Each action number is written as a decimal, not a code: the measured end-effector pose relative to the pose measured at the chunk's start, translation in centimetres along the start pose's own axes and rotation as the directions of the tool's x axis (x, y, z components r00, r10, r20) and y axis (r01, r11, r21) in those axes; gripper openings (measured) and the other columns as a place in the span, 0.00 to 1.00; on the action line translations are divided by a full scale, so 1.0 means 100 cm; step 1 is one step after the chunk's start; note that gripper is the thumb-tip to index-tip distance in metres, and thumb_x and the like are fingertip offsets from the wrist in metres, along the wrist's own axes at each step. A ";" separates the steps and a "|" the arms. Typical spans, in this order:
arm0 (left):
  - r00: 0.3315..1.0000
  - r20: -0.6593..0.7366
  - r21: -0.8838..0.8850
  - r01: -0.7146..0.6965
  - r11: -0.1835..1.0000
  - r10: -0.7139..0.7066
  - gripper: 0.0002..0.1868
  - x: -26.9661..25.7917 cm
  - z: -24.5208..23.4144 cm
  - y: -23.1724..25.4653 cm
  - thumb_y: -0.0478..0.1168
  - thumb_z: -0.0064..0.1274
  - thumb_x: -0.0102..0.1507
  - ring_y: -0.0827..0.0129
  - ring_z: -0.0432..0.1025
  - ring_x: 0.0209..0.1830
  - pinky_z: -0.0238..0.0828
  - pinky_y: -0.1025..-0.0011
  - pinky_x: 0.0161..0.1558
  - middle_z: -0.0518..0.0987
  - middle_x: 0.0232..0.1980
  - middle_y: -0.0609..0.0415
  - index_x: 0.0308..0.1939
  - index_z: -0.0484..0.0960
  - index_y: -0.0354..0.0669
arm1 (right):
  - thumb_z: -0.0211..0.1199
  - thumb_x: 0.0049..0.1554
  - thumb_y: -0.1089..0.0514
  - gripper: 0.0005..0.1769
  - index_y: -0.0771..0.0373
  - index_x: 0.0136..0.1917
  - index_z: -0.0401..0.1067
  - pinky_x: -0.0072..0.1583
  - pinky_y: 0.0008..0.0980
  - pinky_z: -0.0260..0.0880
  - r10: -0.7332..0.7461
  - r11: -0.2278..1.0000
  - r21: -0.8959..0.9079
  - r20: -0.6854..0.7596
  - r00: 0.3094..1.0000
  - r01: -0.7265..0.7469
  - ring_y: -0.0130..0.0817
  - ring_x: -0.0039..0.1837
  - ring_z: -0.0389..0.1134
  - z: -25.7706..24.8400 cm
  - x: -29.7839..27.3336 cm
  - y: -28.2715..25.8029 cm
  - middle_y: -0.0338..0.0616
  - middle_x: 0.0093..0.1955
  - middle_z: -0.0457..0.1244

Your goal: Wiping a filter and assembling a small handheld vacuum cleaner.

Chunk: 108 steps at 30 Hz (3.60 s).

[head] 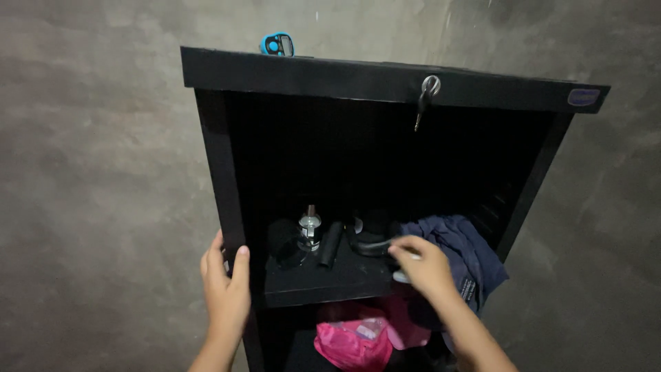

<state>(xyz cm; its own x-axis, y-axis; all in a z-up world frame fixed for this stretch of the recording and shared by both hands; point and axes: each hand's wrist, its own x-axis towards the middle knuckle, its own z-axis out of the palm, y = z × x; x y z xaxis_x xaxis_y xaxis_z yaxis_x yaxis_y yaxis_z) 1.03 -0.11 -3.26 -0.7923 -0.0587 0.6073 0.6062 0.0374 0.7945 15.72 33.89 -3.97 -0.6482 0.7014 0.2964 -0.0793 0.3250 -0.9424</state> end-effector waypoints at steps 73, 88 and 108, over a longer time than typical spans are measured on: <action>0.632 0.775 -0.530 0.659 0.533 -0.012 0.23 -0.114 0.104 0.107 0.33 0.50 0.57 0.71 0.72 0.27 0.70 0.70 0.34 0.81 0.35 0.49 0.57 0.72 0.41 | 0.72 0.44 0.48 0.24 0.45 0.56 0.81 0.52 0.37 0.73 -0.776 0.353 -0.655 0.195 0.600 0.668 0.32 0.48 0.74 -0.069 -0.131 0.031 0.47 0.57 0.69; 0.892 0.453 -0.276 0.136 0.951 0.004 0.18 -0.109 0.078 0.108 0.35 0.66 0.42 0.75 0.77 0.25 0.75 0.75 0.32 0.81 0.24 0.58 0.36 0.81 0.43 | 0.50 0.57 0.57 0.23 0.63 0.65 0.66 0.55 0.53 0.71 0.130 0.523 0.834 0.129 0.983 -0.178 0.48 0.55 0.68 -0.110 -0.135 -0.079 0.55 0.55 0.65; 0.930 0.318 -0.133 -0.149 0.980 0.185 0.15 -0.105 0.058 0.123 0.32 0.64 0.36 0.69 0.80 0.22 0.76 0.71 0.30 0.79 0.21 0.55 0.25 0.78 0.44 | 0.51 0.59 0.54 0.31 0.66 0.74 0.62 0.65 0.52 0.67 0.021 0.625 0.771 0.134 0.991 -0.118 0.45 0.68 0.65 -0.089 -0.146 -0.155 0.53 0.67 0.63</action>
<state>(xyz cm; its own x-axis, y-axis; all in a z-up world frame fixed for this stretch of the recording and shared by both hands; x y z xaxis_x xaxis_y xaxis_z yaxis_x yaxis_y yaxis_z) 16.43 6.79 0.19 -0.6468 0.2695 0.7135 0.7213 -0.0878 0.6870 33.17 24.20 7.71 -0.7452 0.6170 0.2529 -0.5577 -0.3686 -0.7437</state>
